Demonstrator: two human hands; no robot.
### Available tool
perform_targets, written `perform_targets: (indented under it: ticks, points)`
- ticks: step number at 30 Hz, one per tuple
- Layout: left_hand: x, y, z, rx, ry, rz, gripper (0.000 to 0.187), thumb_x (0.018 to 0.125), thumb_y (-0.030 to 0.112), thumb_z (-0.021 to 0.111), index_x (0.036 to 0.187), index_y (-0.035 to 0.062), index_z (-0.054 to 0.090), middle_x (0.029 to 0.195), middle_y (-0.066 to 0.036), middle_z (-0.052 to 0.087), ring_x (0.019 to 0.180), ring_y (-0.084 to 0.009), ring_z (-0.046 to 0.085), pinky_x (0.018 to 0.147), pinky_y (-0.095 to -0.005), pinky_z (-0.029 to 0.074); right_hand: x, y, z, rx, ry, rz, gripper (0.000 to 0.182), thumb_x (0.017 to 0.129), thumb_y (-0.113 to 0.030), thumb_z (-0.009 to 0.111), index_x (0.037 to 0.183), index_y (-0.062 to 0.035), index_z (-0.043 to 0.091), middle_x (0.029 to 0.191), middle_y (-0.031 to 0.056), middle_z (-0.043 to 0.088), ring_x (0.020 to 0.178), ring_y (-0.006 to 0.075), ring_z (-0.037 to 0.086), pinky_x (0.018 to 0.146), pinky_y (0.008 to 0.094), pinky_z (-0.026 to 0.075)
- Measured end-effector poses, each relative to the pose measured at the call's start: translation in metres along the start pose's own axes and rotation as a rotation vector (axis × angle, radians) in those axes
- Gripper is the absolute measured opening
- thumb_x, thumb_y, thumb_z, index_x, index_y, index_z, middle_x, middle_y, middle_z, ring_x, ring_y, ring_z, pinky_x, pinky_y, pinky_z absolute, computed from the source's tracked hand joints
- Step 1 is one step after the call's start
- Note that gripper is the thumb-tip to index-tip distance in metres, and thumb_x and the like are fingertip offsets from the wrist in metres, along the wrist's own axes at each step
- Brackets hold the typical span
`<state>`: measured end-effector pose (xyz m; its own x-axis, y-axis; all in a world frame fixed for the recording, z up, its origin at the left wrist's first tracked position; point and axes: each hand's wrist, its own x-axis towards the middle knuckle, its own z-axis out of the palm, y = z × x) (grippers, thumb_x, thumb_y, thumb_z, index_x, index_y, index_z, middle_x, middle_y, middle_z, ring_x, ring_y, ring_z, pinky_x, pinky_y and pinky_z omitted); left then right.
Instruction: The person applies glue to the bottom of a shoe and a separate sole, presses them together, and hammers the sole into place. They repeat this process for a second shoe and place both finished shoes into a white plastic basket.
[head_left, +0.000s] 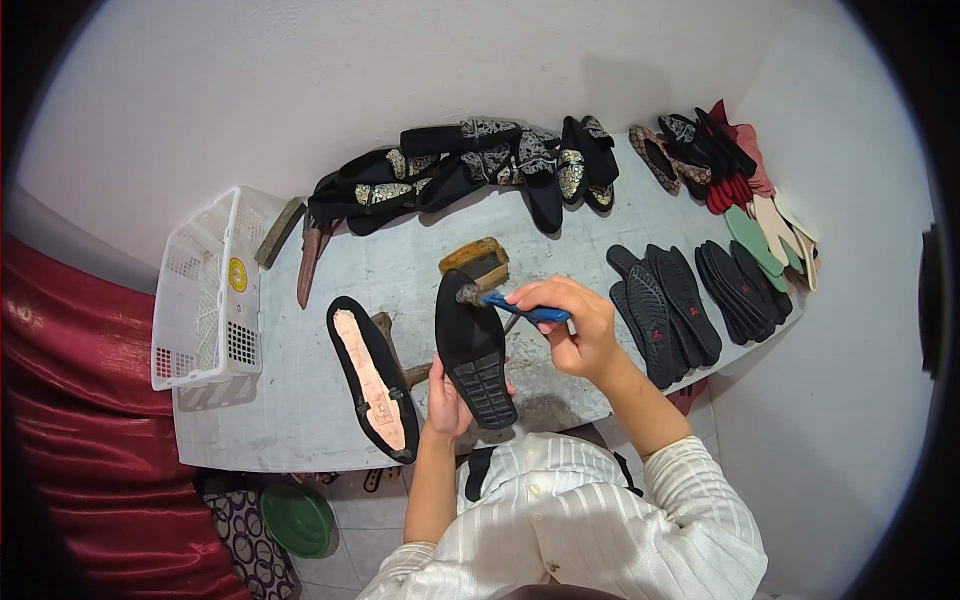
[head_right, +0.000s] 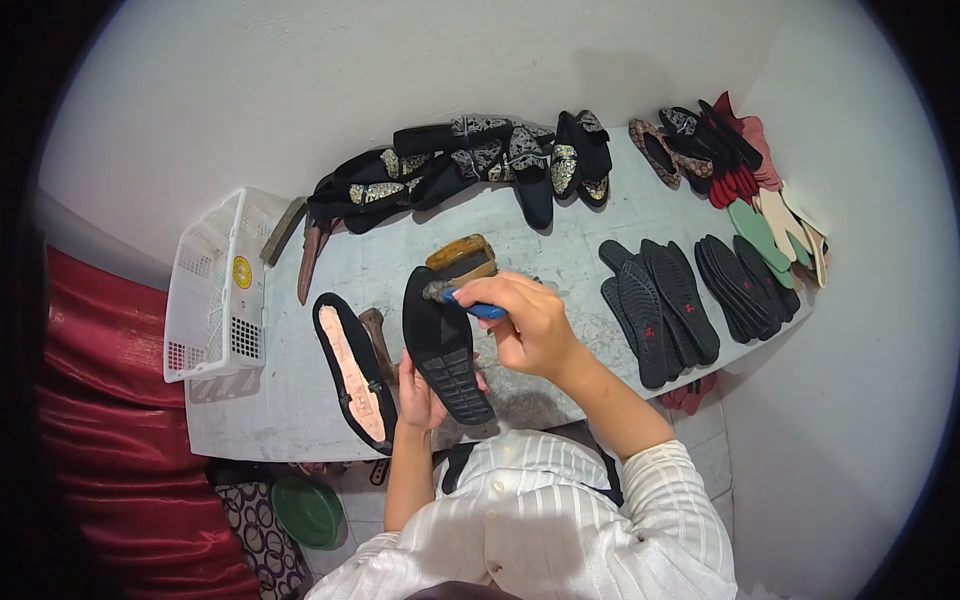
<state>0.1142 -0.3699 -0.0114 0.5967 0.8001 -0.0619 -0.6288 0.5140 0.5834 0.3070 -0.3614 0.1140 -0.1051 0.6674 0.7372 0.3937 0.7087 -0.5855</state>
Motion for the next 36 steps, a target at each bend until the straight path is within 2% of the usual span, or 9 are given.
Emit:
perform_targets:
  ticks: [4,6,12,22,26,29,32,34,36]
  points:
    - [-0.001,0.0,-0.003,-0.008,0.024,0.011,0.074,0.094,0.056,0.011,0.128,0.0001,0.044,0.111,-0.019,0.059,0.084,-0.0317,0.064,0.077,-0.0437,0.052,-0.001,-0.004,-0.003,0.06,0.002,0.181,0.028,0.069,0.013,0.05,0.093,0.0018,0.059,0.094,0.015,0.067,0.076,0.026,0.065,0.068,0.0307,0.051]
    - [-0.001,0.001,-0.001,-0.01,0.025,0.01,0.074,0.094,0.056,0.011,0.128,0.0,0.044,0.111,-0.019,0.059,0.083,-0.0317,0.064,0.077,-0.0438,0.052,0.005,-0.001,0.002,-0.009,0.057,-0.023,0.033,0.062,0.015,0.047,0.09,0.0034,0.059,0.09,0.0159,0.067,0.072,0.0258,0.064,0.065,0.0308,0.051]
    - [-0.002,0.002,-0.003,-0.011,0.039,0.024,0.074,0.094,0.056,0.012,0.128,-0.0002,0.044,0.111,-0.018,0.059,0.083,-0.0317,0.064,0.076,-0.0443,0.052,-0.004,-0.003,0.0,0.009,-0.065,-0.063,0.039,0.051,0.013,0.047,0.086,0.0026,0.06,0.09,0.0173,0.067,0.071,0.027,0.064,0.065,0.0316,0.051]
    - [0.0,0.003,0.005,-0.06,0.058,0.059,0.074,0.093,0.058,0.013,0.129,0.0004,0.042,0.113,-0.018,0.057,0.084,-0.0327,0.063,0.076,-0.0452,0.052,-0.007,-0.002,0.005,-0.062,0.002,-0.171,0.037,0.049,0.008,0.052,0.084,0.002,0.061,0.089,0.016,0.067,0.073,0.0282,0.065,0.067,0.0338,0.051]
    - [0.002,0.004,0.0,-0.122,0.117,0.069,0.073,0.093,0.059,0.013,0.127,0.0018,0.044,0.113,-0.017,0.058,0.085,-0.0325,0.063,0.077,-0.0461,0.052,-0.02,-0.01,0.004,0.044,-0.171,-0.104,0.038,0.047,0.007,0.052,0.084,0.0022,0.061,0.089,0.0153,0.068,0.072,0.0295,0.065,0.066,0.0343,0.051]
    - [0.002,0.002,-0.011,-0.056,0.038,0.097,0.072,0.092,0.06,0.016,0.13,0.0038,0.042,0.115,-0.017,0.057,0.091,-0.0349,0.062,0.081,-0.0494,0.051,-0.024,-0.008,0.007,0.164,-0.122,0.006,0.039,0.047,0.005,0.052,0.084,0.0013,0.061,0.091,0.0161,0.067,0.073,0.0308,0.064,0.066,0.0348,0.051]
    - [0.004,0.004,-0.009,-0.113,-0.071,0.123,0.07,0.093,0.059,0.018,0.131,0.0049,0.042,0.119,-0.016,0.056,0.099,-0.0337,0.06,0.087,-0.0471,0.049,-0.022,-0.002,0.015,-0.01,-0.02,-0.136,0.04,0.046,0.004,0.052,0.084,0.0001,0.062,0.095,0.0171,0.066,0.075,0.0312,0.063,0.066,0.0353,0.051]
    - [0.003,0.006,0.003,-0.311,0.236,0.158,0.069,0.094,0.058,0.018,0.125,0.0037,0.046,0.113,-0.015,0.059,0.093,-0.0309,0.062,0.086,-0.0446,0.05,-0.027,-0.006,0.018,-0.004,-0.153,-0.168,0.041,0.046,0.004,0.053,0.086,-0.0005,0.063,0.098,0.0178,0.065,0.076,0.031,0.063,0.067,0.0356,0.051]
    - [0.005,0.006,0.003,-0.214,0.268,0.164,0.067,0.094,0.057,0.019,0.125,0.0042,0.046,0.114,-0.014,0.059,0.096,-0.0301,0.061,0.086,-0.044,0.049,-0.029,-0.008,0.017,0.03,-0.208,-0.159,0.043,0.045,0.005,0.054,0.087,0.0003,0.063,0.097,0.0165,0.066,0.075,0.0305,0.063,0.066,0.0356,0.051]
